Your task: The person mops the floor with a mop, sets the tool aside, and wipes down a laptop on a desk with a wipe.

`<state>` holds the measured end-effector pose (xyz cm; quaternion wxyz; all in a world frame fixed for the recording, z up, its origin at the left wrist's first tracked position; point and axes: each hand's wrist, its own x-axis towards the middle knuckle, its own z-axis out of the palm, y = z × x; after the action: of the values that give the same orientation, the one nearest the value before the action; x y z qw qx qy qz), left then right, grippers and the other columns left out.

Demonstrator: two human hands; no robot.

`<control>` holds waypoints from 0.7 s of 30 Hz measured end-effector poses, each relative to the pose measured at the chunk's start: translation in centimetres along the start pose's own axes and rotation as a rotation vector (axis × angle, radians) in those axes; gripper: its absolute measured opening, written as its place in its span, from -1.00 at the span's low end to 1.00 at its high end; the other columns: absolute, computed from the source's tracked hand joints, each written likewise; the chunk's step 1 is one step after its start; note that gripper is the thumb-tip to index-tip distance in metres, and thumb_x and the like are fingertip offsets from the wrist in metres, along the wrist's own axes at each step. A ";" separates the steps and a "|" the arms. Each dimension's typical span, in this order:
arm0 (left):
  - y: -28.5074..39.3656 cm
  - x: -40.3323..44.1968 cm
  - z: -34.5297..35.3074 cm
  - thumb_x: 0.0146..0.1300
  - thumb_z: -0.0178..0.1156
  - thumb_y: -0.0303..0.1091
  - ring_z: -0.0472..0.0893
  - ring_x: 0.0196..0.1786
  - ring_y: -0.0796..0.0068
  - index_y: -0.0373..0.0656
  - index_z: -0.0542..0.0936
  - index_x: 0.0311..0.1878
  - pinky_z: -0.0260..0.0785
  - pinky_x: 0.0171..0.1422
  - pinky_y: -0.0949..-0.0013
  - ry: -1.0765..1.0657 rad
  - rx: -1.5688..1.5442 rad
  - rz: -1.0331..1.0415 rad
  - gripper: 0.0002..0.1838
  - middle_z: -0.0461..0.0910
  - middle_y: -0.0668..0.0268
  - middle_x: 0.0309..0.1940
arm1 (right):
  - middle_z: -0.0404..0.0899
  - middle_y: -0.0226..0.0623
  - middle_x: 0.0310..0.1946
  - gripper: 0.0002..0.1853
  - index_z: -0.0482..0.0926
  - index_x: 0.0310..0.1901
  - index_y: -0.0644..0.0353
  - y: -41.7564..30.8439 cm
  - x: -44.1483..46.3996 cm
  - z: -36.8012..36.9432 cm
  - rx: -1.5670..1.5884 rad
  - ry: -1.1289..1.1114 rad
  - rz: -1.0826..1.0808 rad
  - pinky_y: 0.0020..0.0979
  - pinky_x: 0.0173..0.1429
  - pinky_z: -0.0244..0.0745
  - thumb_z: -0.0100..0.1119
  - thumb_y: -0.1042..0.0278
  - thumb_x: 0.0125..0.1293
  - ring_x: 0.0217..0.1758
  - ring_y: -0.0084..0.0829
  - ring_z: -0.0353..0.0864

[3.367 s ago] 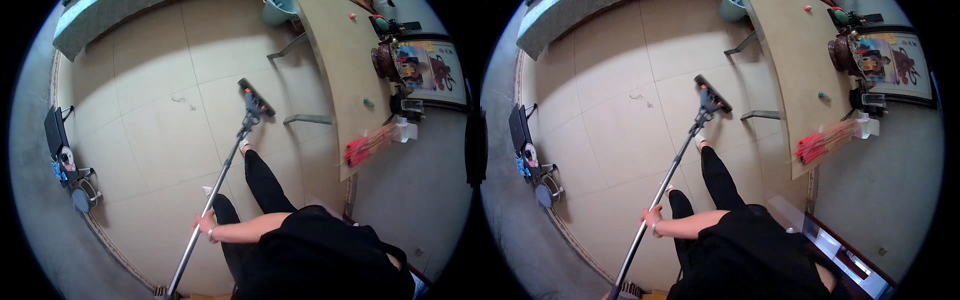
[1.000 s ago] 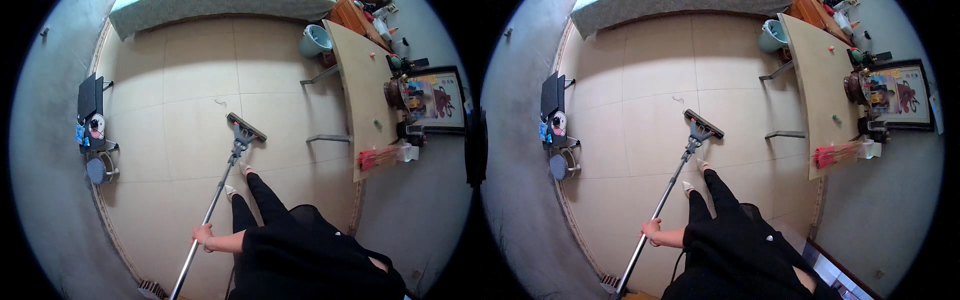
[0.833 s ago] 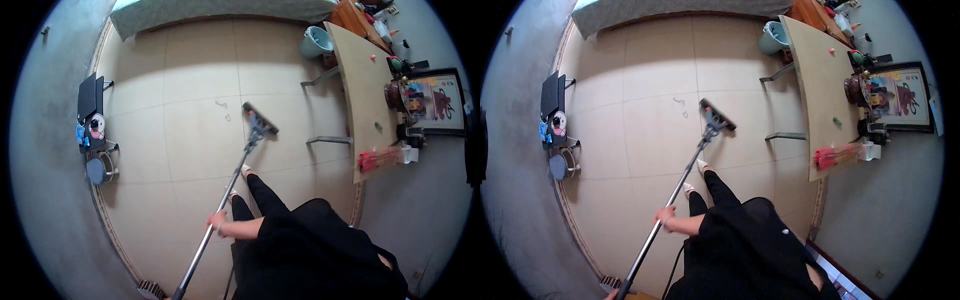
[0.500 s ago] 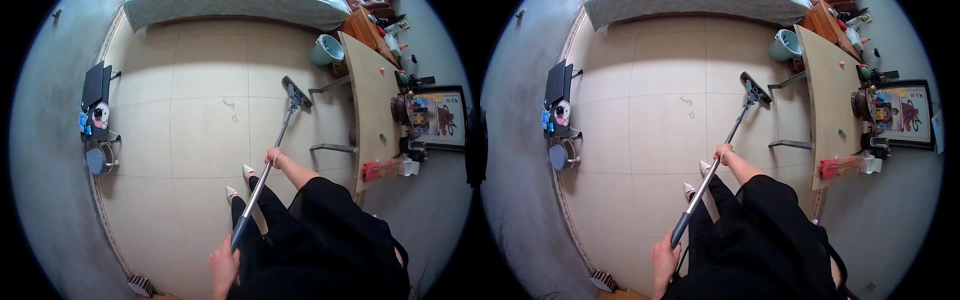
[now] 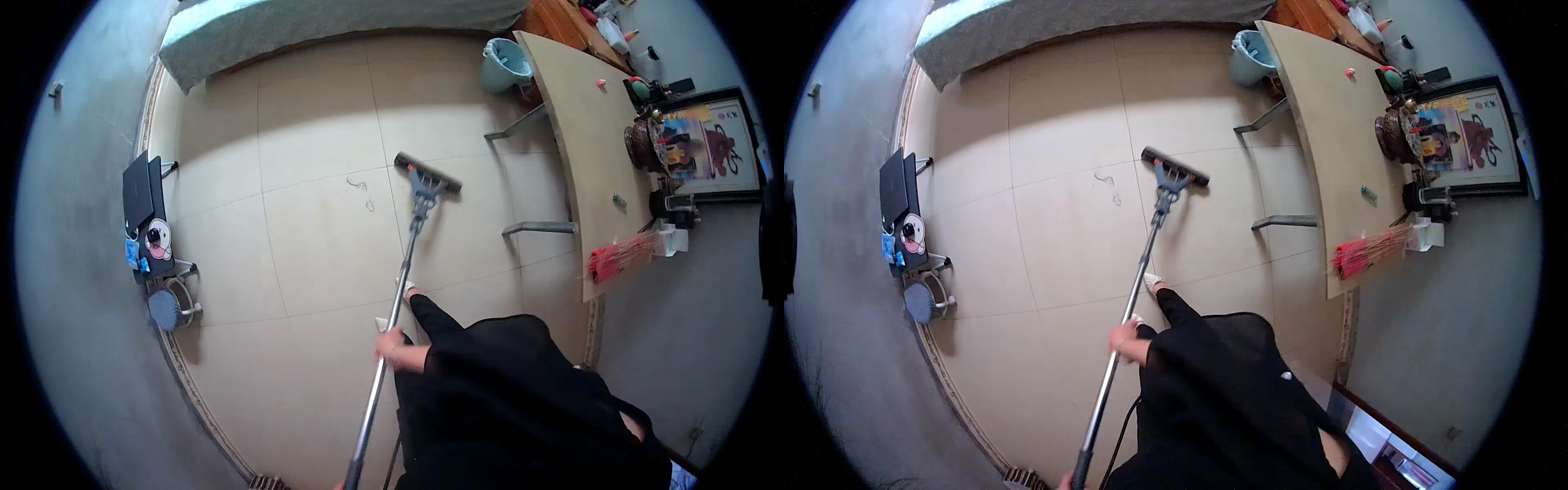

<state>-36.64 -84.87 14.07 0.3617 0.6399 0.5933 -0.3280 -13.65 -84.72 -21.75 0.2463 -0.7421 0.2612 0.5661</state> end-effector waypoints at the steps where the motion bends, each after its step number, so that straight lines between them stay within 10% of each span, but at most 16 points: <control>1: 2.1 1.8 1.4 -0.14 0.14 -0.48 0.46 -0.39 0.25 -0.20 0.39 -0.14 0.28 -0.27 0.29 0.054 -0.131 0.124 -0.61 0.47 0.07 -0.46 | 0.40 0.00 -0.47 -0.65 0.04 -0.25 0.35 -1.8 1.5 -1.8 0.009 -0.013 -0.072 -0.26 -0.70 0.38 -0.05 0.50 -0.04 -0.71 -0.23 0.45; 3: 3.0 5.2 6.2 -0.12 0.16 -0.46 0.42 -0.38 0.42 -0.27 0.39 -0.19 0.26 -0.24 0.37 -0.093 -0.649 -0.115 -0.66 0.45 0.21 -0.48 | 0.44 -0.04 -0.56 -0.69 0.11 -0.25 0.30 -6.2 4.5 -5.6 0.021 0.024 -0.143 -0.20 -0.65 0.38 -0.06 0.47 -0.03 -0.71 -0.22 0.45; 5: 9.7 6.4 5.6 -0.21 0.06 -0.47 0.40 -0.60 0.43 -0.15 0.40 -0.18 0.23 -0.46 0.42 0.005 -0.382 0.199 -0.62 0.33 0.19 -0.69 | 0.45 -0.10 -0.58 -0.66 0.14 -0.18 0.18 -10.8 7.2 -8.7 0.019 0.122 -0.142 -0.09 -0.62 0.36 -0.05 0.41 -0.04 -0.75 -0.18 0.42; 8: 11.3 6.7 5.2 -0.20 0.08 -0.41 0.42 -0.58 0.43 -0.16 0.39 -0.14 0.25 -0.45 0.42 -0.053 -0.263 0.079 -0.59 0.36 0.21 -0.69 | 0.42 -0.11 -0.62 -0.70 0.07 -0.23 0.26 -11.9 2.5 -10.1 -0.080 0.091 -0.210 -0.07 -0.53 0.37 -0.18 0.33 0.03 -0.60 -0.19 0.47; 11: 4.1 5.7 6.4 -0.14 0.08 -0.32 0.48 -0.28 0.20 -0.15 0.39 -0.11 0.29 -0.21 0.26 -0.238 -0.358 0.124 -0.58 0.46 0.05 -0.35 | 0.38 -0.13 -0.64 -0.71 0.11 -0.25 0.29 -5.0 1.9 -6.9 0.007 0.041 -0.177 -0.19 -0.60 0.35 -0.17 0.34 0.01 -0.63 -0.24 0.45; 19: 9.3 20.4 12.5 -0.17 0.10 -0.10 0.49 -0.26 0.29 -0.13 0.40 -0.10 0.30 -0.18 0.31 -0.154 -0.033 -0.534 -0.49 0.49 0.13 -0.33 | 0.39 -0.19 -0.63 -0.77 0.23 -0.36 0.19 -9.9 3.0 -10.4 0.140 -0.013 -0.094 -0.32 -0.53 0.33 -0.16 0.21 0.03 -0.59 -0.34 0.42; 21: 11.2 19.6 11.9 -0.15 0.10 -0.12 0.49 -0.29 0.30 -0.14 0.40 -0.12 0.29 -0.20 0.32 -0.140 -0.116 -0.407 -0.52 0.49 0.15 -0.36 | 0.39 -0.20 -0.62 -0.77 0.26 -0.39 0.17 -11.7 3.0 -11.9 0.196 -0.041 -0.080 -0.35 -0.51 0.32 -0.16 0.17 0.04 -0.58 -0.37 0.42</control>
<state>-23.78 -85.19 -7.98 0.3645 0.4607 0.7017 -0.4031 3.24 -84.22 -21.00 0.3456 -0.7124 0.2803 0.5427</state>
